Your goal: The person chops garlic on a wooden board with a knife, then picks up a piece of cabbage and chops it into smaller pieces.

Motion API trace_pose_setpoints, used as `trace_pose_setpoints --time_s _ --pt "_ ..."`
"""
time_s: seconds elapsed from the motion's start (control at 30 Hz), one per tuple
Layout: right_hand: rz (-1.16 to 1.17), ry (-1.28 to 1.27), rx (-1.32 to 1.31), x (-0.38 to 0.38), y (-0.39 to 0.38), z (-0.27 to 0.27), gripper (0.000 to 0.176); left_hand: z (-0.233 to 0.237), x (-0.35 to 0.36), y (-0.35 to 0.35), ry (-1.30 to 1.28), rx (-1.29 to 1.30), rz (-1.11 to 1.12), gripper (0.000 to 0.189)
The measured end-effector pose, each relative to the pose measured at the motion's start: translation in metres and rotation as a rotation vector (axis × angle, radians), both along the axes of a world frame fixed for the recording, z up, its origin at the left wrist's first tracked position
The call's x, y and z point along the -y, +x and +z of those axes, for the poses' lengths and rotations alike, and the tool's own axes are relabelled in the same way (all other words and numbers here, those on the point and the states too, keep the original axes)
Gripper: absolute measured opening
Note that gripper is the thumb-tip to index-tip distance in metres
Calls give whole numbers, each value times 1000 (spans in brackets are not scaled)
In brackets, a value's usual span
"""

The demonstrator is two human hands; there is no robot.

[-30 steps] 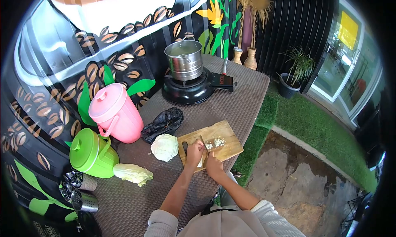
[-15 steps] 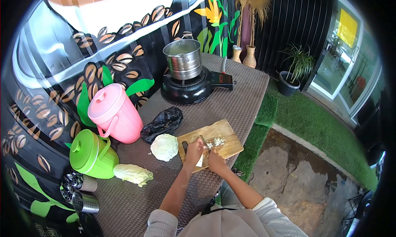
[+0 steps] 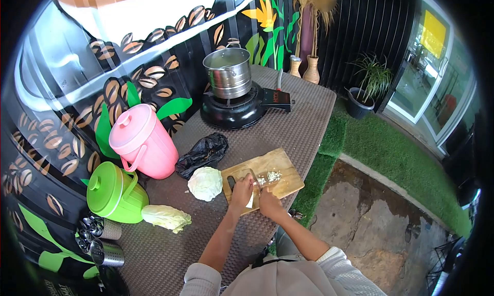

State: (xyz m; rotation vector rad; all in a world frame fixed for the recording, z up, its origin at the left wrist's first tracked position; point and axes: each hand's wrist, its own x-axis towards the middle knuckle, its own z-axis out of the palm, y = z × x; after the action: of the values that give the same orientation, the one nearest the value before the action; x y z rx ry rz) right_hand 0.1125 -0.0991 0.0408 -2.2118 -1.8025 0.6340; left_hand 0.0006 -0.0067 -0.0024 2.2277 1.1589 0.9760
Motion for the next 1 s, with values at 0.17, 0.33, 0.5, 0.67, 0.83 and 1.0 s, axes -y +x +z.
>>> trace_pose_setpoints --time_s 0.17,0.33,0.5,0.67,0.83,1.0 --pt "-110 -92 -48 -3 -10 -8 34 -5 -4 3 -80 74 7 15" --pt "0 30 0 -4 0 -3 32 10 5 3 -112 138 -30 15" --pt "-117 -41 -51 4 -12 -13 33 11 5 4 -197 126 18 13" --pt "-40 10 12 -2 1 -10 26 11 5 2 -139 234 17 12" --pt "-55 -7 9 8 -8 -12 28 5 3 2 -136 180 18 12" --pt "12 32 35 -4 4 -13 32 5 8 1 -123 173 -24 14"
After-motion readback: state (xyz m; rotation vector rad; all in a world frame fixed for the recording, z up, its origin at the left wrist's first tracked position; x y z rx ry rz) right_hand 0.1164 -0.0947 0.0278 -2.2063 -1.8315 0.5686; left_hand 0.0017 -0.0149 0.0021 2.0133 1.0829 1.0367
